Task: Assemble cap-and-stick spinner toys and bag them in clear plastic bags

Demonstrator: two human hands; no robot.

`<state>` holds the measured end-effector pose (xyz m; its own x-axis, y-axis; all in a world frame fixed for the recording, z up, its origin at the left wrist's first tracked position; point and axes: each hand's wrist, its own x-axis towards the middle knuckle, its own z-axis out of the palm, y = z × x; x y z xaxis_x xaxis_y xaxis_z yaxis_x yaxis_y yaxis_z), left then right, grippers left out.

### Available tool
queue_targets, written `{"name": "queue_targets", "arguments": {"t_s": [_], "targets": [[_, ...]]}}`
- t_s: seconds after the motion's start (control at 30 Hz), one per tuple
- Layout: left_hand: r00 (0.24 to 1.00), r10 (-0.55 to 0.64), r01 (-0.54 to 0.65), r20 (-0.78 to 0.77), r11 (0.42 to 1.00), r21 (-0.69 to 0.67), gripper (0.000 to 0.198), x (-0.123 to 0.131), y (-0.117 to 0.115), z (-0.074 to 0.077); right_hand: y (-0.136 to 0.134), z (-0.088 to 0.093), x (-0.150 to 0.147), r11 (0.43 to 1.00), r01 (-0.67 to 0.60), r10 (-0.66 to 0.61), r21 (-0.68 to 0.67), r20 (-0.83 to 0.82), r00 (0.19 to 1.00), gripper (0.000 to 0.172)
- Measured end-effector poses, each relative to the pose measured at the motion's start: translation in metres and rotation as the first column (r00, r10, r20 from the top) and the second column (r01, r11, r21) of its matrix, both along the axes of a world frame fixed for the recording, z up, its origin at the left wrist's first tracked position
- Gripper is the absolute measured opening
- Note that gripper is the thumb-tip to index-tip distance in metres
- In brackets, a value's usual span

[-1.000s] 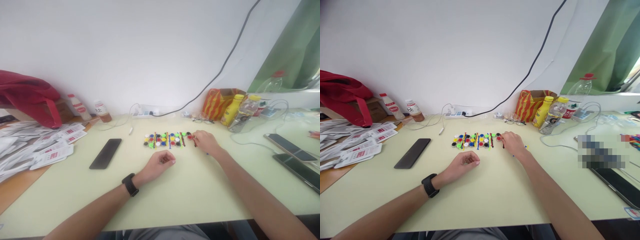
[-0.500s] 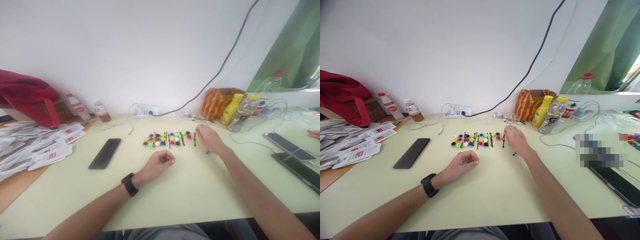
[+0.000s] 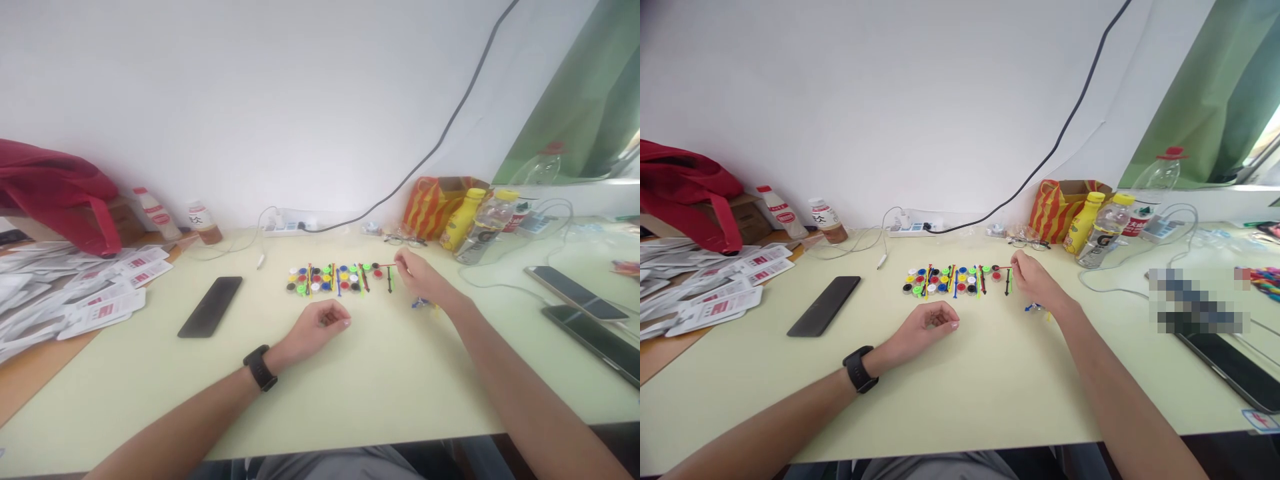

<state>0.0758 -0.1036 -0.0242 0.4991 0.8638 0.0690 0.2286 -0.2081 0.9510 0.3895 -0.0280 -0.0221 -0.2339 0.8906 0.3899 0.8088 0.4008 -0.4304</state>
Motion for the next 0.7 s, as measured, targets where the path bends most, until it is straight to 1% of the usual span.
{"name": "queue_targets", "arguments": {"t_s": [0.13, 0.23, 0.4, 0.5, 0.7], "targets": [[1.000, -0.002, 0.002, -0.003, 1.000, 0.003, 0.026, -0.0004, 0.0006, -0.0011, 0.0050, -0.0053, 0.0018, 0.999, -0.029, 0.028, 0.018, 0.059, 0.998, 0.021], [1.000, -0.001, 0.001, -0.006, 1.000, 0.002, 0.024, -0.0006, 0.0007, -0.0011, 0.0049, -0.0066, 0.0020, 1.000, -0.029, 0.028, 0.012, 0.075, 0.997, 0.020], [1.000, 0.002, -0.002, -0.006, 1.000, -0.007, 0.025, -0.0004, 0.0004, -0.0007, -0.0002, -0.0019, 0.0011, 0.997, -0.069, 0.070, -0.019, 0.082, 0.994, 0.018], [1.000, 0.004, -0.004, -0.009, 1.000, -0.003, 0.025, -0.0001, 0.0002, -0.0003, -0.0017, 0.0000, 0.0006, 0.998, -0.065, 0.066, -0.017, 0.085, 0.994, 0.019], [1.000, 0.000, 0.000, -0.010, 1.000, 0.000, 0.024, -0.0005, 0.0001, -0.0007, -0.0034, -0.0018, -0.0023, 0.998, -0.038, 0.044, -0.050, 0.105, 0.993, 0.022]]}}
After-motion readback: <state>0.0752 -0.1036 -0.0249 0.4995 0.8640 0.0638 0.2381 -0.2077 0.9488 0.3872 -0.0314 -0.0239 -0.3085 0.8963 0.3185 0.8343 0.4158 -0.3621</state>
